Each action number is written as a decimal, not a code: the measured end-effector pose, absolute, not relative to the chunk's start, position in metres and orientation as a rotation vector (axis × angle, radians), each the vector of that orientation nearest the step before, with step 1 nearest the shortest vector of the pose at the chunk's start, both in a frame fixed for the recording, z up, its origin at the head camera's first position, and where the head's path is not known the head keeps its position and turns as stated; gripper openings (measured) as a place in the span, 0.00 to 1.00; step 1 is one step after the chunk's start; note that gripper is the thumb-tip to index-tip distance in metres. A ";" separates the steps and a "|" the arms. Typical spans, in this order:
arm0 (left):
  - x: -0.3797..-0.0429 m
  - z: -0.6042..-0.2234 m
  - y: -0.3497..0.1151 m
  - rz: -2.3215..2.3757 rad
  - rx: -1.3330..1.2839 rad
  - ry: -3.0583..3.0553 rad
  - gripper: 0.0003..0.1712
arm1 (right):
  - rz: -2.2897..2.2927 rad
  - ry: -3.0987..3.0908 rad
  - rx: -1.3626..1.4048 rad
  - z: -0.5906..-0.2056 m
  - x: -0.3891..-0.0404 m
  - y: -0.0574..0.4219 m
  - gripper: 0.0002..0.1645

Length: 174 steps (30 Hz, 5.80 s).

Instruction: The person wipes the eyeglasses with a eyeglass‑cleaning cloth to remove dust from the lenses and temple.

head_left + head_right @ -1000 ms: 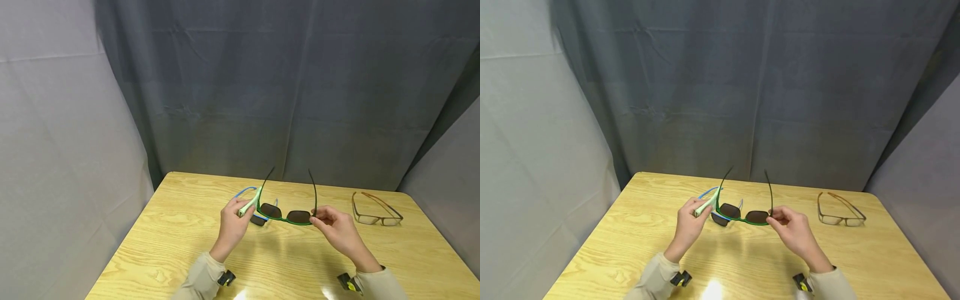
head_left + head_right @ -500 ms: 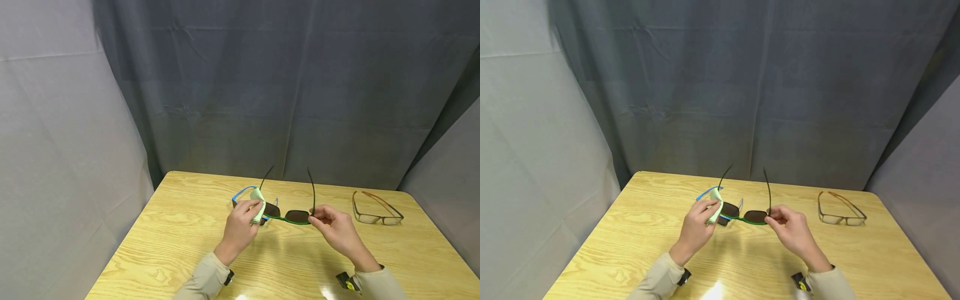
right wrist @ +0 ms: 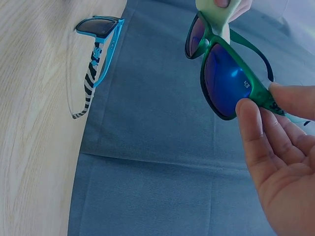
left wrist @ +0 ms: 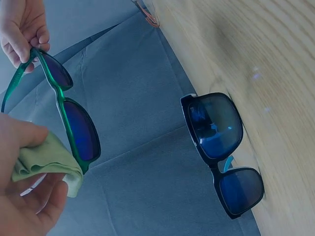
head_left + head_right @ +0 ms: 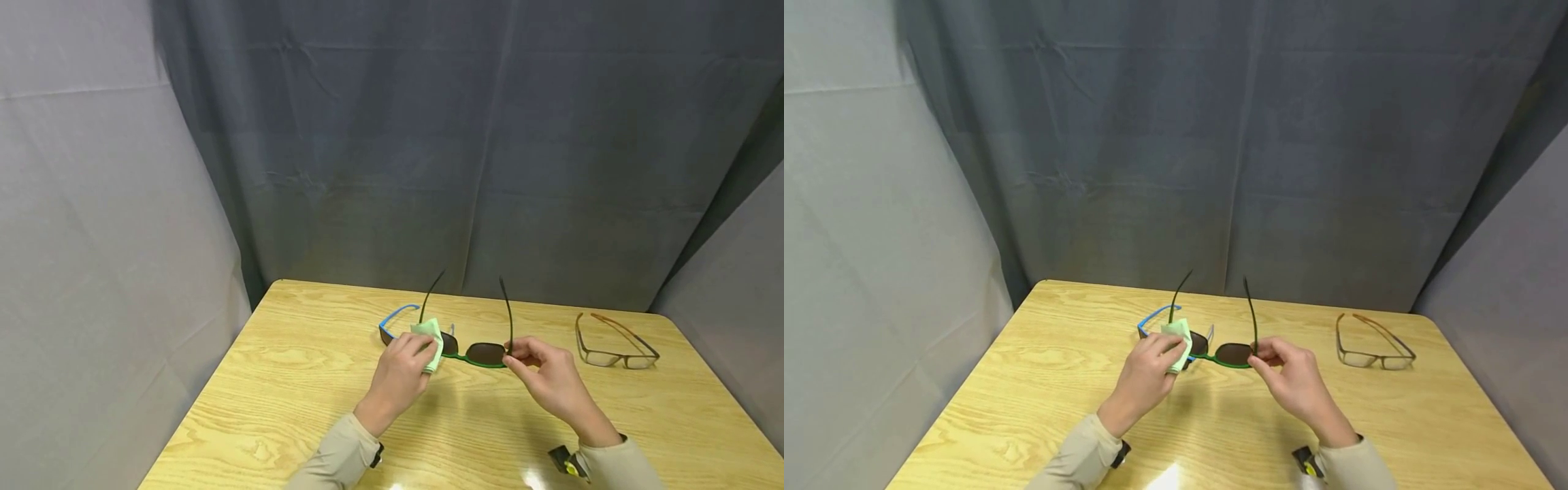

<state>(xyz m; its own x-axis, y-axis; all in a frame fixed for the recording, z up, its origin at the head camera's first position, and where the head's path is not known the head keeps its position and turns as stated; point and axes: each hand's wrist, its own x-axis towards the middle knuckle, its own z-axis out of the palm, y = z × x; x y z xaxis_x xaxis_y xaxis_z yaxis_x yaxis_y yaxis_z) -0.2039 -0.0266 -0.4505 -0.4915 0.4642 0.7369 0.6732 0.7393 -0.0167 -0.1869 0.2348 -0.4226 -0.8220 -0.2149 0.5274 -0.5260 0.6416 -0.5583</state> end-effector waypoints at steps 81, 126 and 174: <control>-0.182 -0.452 0.004 0.117 -0.576 -2.329 0.25 | 0.970 -2.235 0.769 -0.424 -0.185 0.229 0.20; -0.184 -0.426 -0.013 -0.883 -0.871 -2.220 0.19 | 0.991 -2.248 0.650 -0.429 -0.190 0.230 0.17; -0.180 -0.433 0.009 -0.012 -1.008 -2.305 0.23 | 1.223 -2.232 0.768 -0.402 -0.164 0.208 0.11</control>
